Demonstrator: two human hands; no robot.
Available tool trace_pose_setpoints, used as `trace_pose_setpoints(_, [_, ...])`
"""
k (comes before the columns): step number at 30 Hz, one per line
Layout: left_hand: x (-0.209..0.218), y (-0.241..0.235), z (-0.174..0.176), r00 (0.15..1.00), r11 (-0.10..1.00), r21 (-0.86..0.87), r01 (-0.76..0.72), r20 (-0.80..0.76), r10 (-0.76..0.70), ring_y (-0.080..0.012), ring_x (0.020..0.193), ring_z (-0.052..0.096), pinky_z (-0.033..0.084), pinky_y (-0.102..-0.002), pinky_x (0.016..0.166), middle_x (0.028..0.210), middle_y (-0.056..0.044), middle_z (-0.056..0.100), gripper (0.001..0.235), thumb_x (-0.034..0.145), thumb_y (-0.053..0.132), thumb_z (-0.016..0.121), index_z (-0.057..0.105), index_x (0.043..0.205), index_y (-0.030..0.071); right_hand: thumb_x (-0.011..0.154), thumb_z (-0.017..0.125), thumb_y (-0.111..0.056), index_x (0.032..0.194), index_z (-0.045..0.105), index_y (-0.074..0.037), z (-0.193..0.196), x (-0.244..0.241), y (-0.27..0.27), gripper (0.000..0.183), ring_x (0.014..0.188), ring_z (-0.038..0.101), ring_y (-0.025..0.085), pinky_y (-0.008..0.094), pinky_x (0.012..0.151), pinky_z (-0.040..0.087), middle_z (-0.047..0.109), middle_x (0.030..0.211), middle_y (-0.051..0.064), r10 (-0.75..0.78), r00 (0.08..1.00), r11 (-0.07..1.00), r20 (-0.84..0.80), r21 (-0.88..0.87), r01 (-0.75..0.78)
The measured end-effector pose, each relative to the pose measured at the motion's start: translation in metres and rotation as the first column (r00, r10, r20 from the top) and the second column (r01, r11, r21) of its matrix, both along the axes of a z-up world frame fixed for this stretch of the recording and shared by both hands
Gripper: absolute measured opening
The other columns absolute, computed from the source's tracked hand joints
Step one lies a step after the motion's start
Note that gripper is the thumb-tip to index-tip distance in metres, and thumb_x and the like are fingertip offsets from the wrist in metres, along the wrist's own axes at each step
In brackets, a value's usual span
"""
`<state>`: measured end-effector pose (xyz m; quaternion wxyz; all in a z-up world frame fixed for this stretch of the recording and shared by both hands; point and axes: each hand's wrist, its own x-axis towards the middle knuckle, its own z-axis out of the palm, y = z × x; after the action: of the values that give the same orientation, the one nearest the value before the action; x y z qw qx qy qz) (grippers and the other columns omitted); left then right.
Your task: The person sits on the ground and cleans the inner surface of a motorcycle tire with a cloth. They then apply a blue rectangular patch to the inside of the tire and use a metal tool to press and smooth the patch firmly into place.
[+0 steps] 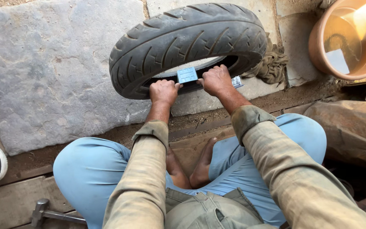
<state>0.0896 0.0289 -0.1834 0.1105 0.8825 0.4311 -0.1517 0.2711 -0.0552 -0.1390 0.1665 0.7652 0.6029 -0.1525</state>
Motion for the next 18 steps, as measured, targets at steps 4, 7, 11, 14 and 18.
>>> trace_pose_setpoints(4, [0.0, -0.007, -0.015, 1.0, 0.999, 0.041, -0.014, 0.009, 0.013, -0.0193, 0.084, 0.07, 0.052, -0.039, 0.074, 0.088, -0.002, 0.073, 0.05, 0.104, 0.059, 0.046, 0.077, 0.097, 0.02, 0.104, 0.054, -0.05, 0.094, 0.08, -0.012, -0.01, -0.001, -0.006, 0.047, 0.097, 0.064, 0.028, 0.047, 0.087, 0.043, 0.073, 0.089, 0.01, 0.001, 1.0, 0.999, 0.007, 0.048, -0.001])
trace_pose_setpoints(7, [0.0, -0.013, -0.029, 0.994, 0.995, 0.083, -0.056, 0.104, 0.047, -0.0199, 0.08, 0.069, 0.05, -0.041, 0.074, 0.085, -0.003, 0.073, 0.048, 0.104, 0.056, 0.049, 0.077, 0.092, 0.019, 0.104, 0.054, -0.047, 0.095, 0.08, -0.013, -0.022, 0.0, -0.009, 0.044, 0.096, 0.063, 0.027, 0.048, 0.087, 0.042, 0.073, 0.09, 0.01, -0.008, 1.0, 0.998, 0.012, 0.069, 0.007])
trace_pose_setpoints(11, [-0.005, -0.019, -0.045, 0.972, 0.983, 0.155, -0.094, 0.23, 0.056, -0.0225, 0.078, 0.069, 0.049, -0.042, 0.073, 0.08, -0.004, 0.073, 0.043, 0.101, 0.052, 0.056, 0.076, 0.084, 0.017, 0.101, 0.056, -0.044, 0.091, 0.079, -0.012, -0.034, 0.002, -0.014, 0.04, 0.096, 0.063, 0.029, 0.049, 0.086, 0.042, 0.073, 0.09, 0.011, 0.031, 1.0, 0.981, -0.005, 0.192, -0.029])
trace_pose_setpoints(14, [-0.008, -0.018, -0.051, 0.937, 0.968, 0.218, -0.124, 0.346, 0.042, -0.0244, 0.076, 0.069, 0.049, -0.043, 0.073, 0.077, -0.004, 0.072, 0.043, 0.099, 0.051, 0.061, 0.075, 0.08, 0.015, 0.103, 0.056, -0.04, 0.088, 0.078, -0.012, -0.036, 0.003, -0.014, 0.039, 0.095, 0.063, 0.029, 0.048, 0.088, 0.042, 0.073, 0.089, 0.01, 0.05, 0.999, 0.971, -0.002, 0.236, -0.048])
trace_pose_setpoints(18, [-0.008, -0.022, -0.055, 0.921, 0.956, 0.254, -0.149, 0.386, 0.041, -0.0246, 0.072, 0.068, 0.049, -0.042, 0.072, 0.075, -0.005, 0.072, 0.041, 0.096, 0.049, 0.065, 0.074, 0.077, 0.014, 0.1, 0.057, -0.041, 0.083, 0.076, -0.011, -0.041, 0.003, -0.015, 0.039, 0.089, 0.064, 0.028, 0.049, 0.085, 0.043, 0.071, 0.083, 0.011, 0.07, 0.997, 0.947, 0.024, 0.313, -0.074])
